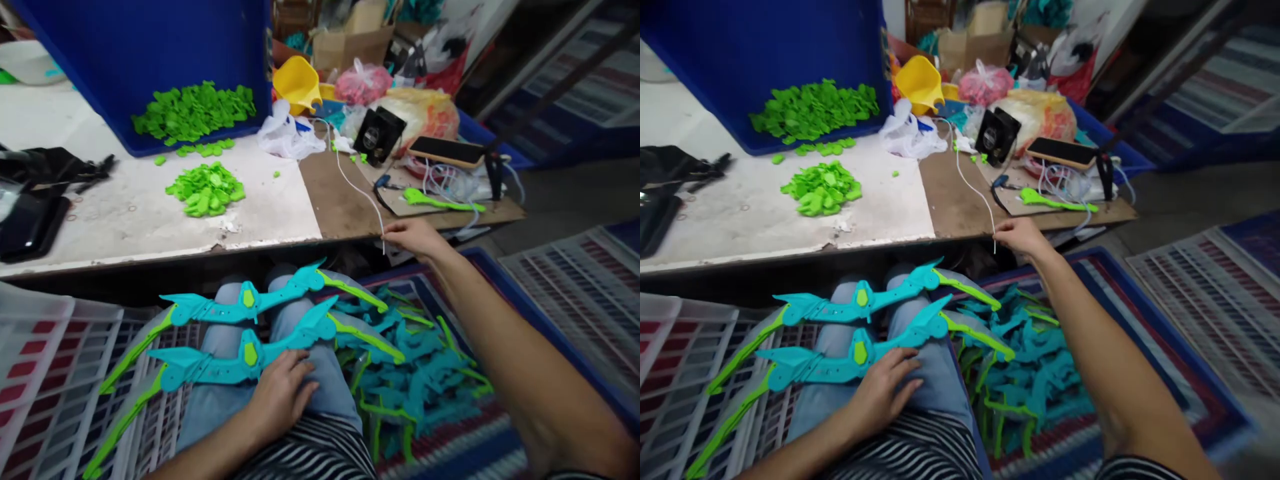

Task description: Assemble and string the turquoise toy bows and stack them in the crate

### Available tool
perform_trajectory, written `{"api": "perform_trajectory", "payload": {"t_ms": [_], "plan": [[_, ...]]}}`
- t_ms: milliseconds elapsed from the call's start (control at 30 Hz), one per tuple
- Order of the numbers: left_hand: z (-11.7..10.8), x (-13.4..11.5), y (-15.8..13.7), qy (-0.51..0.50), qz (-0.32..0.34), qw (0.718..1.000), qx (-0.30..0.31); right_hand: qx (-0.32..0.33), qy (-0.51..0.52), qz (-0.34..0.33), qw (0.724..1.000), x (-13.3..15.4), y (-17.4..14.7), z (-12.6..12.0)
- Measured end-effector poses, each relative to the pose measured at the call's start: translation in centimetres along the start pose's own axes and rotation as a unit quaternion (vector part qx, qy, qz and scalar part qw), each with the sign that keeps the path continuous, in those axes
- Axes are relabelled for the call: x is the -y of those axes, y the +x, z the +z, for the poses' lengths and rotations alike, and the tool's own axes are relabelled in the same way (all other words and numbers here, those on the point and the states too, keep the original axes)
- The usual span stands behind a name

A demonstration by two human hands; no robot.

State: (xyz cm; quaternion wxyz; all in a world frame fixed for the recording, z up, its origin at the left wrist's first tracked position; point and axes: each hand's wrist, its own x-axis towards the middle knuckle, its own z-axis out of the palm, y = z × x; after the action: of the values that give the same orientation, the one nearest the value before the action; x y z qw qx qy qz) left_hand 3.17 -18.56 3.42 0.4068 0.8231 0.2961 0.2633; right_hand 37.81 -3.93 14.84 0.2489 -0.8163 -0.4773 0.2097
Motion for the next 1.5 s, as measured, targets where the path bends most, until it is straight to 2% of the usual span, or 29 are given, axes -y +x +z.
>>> {"api": "perform_trajectory", "payload": {"t_ms": [67, 100, 167, 233, 333, 400, 500, 700, 833, 967, 1033, 1100, 1167, 1233, 1300, 1333, 1367, 1400, 1467, 1500], "plan": [[1.3, -0.2, 1.1, -0.102, -0.064, 0.989, 0.085, 0.033, 0.128, 0.058, 0.99, -4.0, -6.2, -0.4], [2.2, -0.2, 1.8, -0.152, -0.102, 0.976, 0.121, 0.04, 0.161, 0.078, 0.983, -5.5, -9.4, -0.2], [4.4, -0.2, 3.3, -0.239, -0.189, 0.937, 0.17, 0.013, 0.204, 0.084, 0.975, -7.8, -15.3, 0.8], [6.6, -0.2, 4.8, -0.315, -0.277, 0.889, 0.182, -0.045, 0.204, 0.075, 0.975, -9.2, -19.9, 2.2], [9.3, -0.6, 6.6, -0.411, -0.374, 0.816, 0.163, -0.133, 0.141, 0.042, 0.98, -10.7, -23.8, 3.9], [10.6, -1.0, 7.5, -0.448, -0.409, 0.78, 0.155, -0.178, 0.077, 0.001, 0.981, -11.5, -24.9, 4.7], [11.8, -1.6, 8.4, -0.464, -0.438, 0.754, 0.156, -0.217, 0.005, -0.074, 0.973, -12.4, -25.6, 5.4], [13.0, -2.4, 9.1, -0.46, -0.453, 0.744, 0.171, -0.24, -0.049, -0.152, 0.957, -13.2, -26.1, 6.4], [13.4, -2.7, 9.4, -0.465, -0.452, 0.739, 0.182, -0.222, -0.065, -0.195, 0.953, -13.5, -26.1, 7.0], [14.5, -2.9, 10.1, -0.499, -0.423, 0.719, 0.235, -0.212, -0.04, -0.174, 0.961, -14.3, -25.8, 7.9], [15.2, -3.0, 10.5, -0.492, -0.4, 0.732, 0.247, -0.196, -0.028, -0.139, 0.97, -14.8, -25.7, 8.3], [15.4, -3.1, 10.8, -0.468, -0.385, 0.757, 0.244, -0.156, -0.01, -0.108, 0.982, -15.3, -25.6, 8.6], [14.5, -3.2, 10.6, -0.443, -0.379, 0.776, 0.241, -0.122, 0.013, -0.081, 0.989, -15.7, -25.7, 8.7], [12.0, -3.1, 9.6, -0.421, -0.375, 0.791, 0.238, -0.116, 0.028, -0.052, 0.991, -15.9, -26.0, 8.6], [7.8, -2.7, 7.5, -0.402, -0.353, 0.813, 0.229, -0.121, 0.037, -0.031, 0.991, -16.0, -26.3, 8.3], [5.2, -2.4, 6.0, -0.396, -0.321, 0.833, 0.215, -0.122, 0.041, -0.026, 0.991, -16.0, -26.4, 8.2], [2.4, -2.1, 4.3, -0.401, -0.302, 0.84, 0.204, -0.121, 0.044, -0.023, 0.991, -16.0, -26.5, 8.1], [-0.4, -1.6, 2.5, -0.42, -0.313, 0.833, 0.178, -0.12, 0.045, -0.021, 0.992, -16.0, -26.6, 8.0], [-5.8, -0.7, -1.3, -0.468, -0.367, 0.803, 0.047, -0.117, 0.048, -0.017, 0.992, -15.9, -26.7, 7.9], [-8.2, -0.3, -3.2, -0.485, -0.389, 0.782, -0.037, -0.114, 0.048, -0.014, 0.992, -15.9, -26.7, 7.8]]}}
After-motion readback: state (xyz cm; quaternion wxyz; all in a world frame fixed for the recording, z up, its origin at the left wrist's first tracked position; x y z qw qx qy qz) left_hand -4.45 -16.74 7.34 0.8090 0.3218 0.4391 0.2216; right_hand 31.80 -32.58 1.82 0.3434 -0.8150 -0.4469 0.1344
